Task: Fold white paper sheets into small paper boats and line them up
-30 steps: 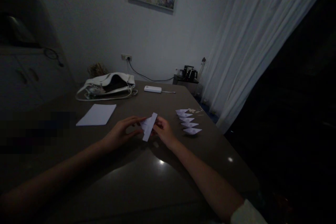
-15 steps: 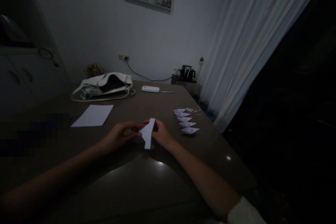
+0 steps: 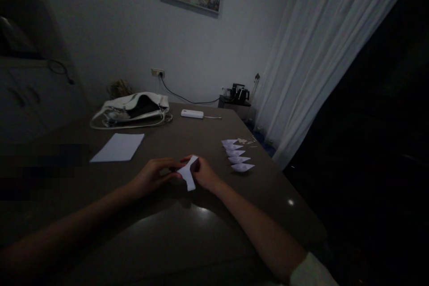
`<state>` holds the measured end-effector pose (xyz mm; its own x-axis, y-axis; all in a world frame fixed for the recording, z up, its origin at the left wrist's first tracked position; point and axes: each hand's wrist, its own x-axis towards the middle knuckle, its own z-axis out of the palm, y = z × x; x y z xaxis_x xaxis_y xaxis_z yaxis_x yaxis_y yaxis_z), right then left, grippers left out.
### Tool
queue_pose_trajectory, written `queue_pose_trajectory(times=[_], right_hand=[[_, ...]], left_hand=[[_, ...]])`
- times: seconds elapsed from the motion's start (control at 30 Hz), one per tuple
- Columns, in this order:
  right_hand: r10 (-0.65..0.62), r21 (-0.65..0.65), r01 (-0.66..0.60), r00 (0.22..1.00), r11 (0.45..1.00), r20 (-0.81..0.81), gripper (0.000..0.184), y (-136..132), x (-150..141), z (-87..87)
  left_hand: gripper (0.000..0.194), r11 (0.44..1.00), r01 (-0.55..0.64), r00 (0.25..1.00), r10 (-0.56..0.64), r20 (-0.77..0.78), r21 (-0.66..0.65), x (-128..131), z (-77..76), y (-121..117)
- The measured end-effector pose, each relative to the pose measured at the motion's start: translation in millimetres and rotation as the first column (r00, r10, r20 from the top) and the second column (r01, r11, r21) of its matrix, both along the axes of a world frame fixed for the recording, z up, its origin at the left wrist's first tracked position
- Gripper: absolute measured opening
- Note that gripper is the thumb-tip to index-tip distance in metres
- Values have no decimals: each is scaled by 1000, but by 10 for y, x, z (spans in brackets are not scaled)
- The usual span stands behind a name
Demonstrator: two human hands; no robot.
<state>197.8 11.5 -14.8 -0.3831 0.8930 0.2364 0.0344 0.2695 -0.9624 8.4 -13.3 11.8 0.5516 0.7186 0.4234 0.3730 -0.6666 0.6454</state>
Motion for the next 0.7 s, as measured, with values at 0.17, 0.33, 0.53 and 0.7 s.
queue_pose_trajectory(times=[0.17, 0.33, 0.53, 0.7], right_hand=[[-6, -28, 6, 1000, 1000, 2, 24, -20, 1, 10], [65, -122, -64, 998, 990, 0, 34, -31, -8, 23], [-153, -168, 125, 974, 978, -166, 44, -15, 27, 93], [-10, -94, 0, 994, 996, -109, 42, -34, 37, 136]], left_hand=[[21, 998, -38, 999, 39, 17, -56, -2, 9, 14], [25, 978, -70, 985, 99, 143, -197, 10, -4, 57], [36, 935, -121, 938, 218, 271, -334, -18, -55, 132], [37, 918, -121, 942, 227, 248, -379, -16, -81, 143]])
